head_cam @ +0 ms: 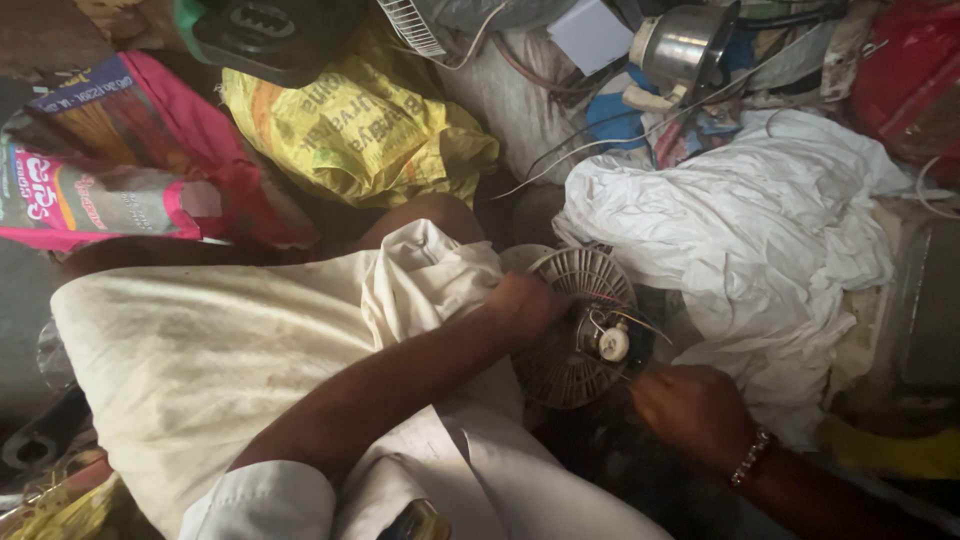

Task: The person sits on the floor of a cluttered repair workshop and works on a small electric fan, using a screwdriver to loosen and remove parts from the fan motor housing behind the blade guard. They hold the fan steady with one hand while turning the screwdriver with the other, then continue manipulating the motor area.

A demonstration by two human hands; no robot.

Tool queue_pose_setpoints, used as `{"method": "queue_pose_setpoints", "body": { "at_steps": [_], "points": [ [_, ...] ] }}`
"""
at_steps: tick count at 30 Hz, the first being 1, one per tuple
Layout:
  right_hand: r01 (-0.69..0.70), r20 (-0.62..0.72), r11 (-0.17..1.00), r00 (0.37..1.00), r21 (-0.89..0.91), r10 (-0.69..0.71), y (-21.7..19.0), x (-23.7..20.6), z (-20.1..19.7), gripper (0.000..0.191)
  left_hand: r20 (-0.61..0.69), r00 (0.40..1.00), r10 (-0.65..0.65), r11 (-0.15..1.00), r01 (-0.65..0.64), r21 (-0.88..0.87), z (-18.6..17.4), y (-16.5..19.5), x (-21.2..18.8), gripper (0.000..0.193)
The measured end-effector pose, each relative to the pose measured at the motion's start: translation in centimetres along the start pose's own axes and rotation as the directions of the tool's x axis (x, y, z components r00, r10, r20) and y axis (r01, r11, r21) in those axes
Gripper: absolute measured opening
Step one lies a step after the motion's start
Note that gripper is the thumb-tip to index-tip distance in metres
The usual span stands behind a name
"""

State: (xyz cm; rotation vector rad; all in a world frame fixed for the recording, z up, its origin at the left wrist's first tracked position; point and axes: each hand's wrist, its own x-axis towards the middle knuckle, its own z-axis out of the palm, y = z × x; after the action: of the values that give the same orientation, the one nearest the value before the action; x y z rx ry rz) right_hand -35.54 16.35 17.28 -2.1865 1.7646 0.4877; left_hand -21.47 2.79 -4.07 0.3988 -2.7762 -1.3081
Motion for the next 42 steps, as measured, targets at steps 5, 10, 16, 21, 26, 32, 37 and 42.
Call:
{"method": "queue_pose_setpoints", "body": {
  "at_steps": [5,10,16,21,26,32,37,42],
  "points": [
    [0.096,0.001,0.995,0.995,0.002,-0.096,0.2,0.3,-0.2,0.021,-0.050,0.999,-0.011,0.998,0.008,-0.060,-0.8,0.3,-0.4,0.040],
    [0.174,0.032,0.984,0.984,-0.025,-0.173,0.4,0.6,-0.6,0.019,0.017,1.000,-0.025,1.000,0.025,-0.008,-0.9,0.4,-0.4,0.027],
    [0.229,0.079,0.973,0.971,-0.012,-0.227,0.9,0.9,-0.8,0.017,-0.047,0.999,-0.003,0.999,0.001,-0.047,-0.2,0.0,-0.6,0.023],
    [0.277,0.100,0.961,0.956,-0.012,-0.275,1.5,1.0,-0.9,0.018,-0.026,1.000,-0.001,1.000,0.001,-0.015,0.2,-0.1,-0.3,0.020],
    [0.349,0.114,0.936,0.933,-0.043,-0.342,2.1,1.2,-1.0,0.017,0.000,1.000,-0.001,1.000,0.001,0.022,0.1,0.0,-0.4,0.017],
    [0.463,0.107,0.878,0.885,-0.123,-0.453,3.0,1.1,-1.1,0.021,0.048,0.997,-0.058,0.998,0.056,0.043,-0.2,0.5,-0.1,0.028],
    [0.545,0.133,0.819,0.838,-0.178,-0.529,3.7,2.1,-1.7,0.025,0.010,0.999,-0.037,0.999,0.036,0.026,0.3,0.4,0.6,0.038],
    [0.648,0.198,0.743,0.760,-0.167,-0.619,4.2,3.8,-2.8,0.019,0.049,0.996,-0.077,0.989,0.070,0.132,0.9,-0.1,1.3,0.026]
  ]
}}
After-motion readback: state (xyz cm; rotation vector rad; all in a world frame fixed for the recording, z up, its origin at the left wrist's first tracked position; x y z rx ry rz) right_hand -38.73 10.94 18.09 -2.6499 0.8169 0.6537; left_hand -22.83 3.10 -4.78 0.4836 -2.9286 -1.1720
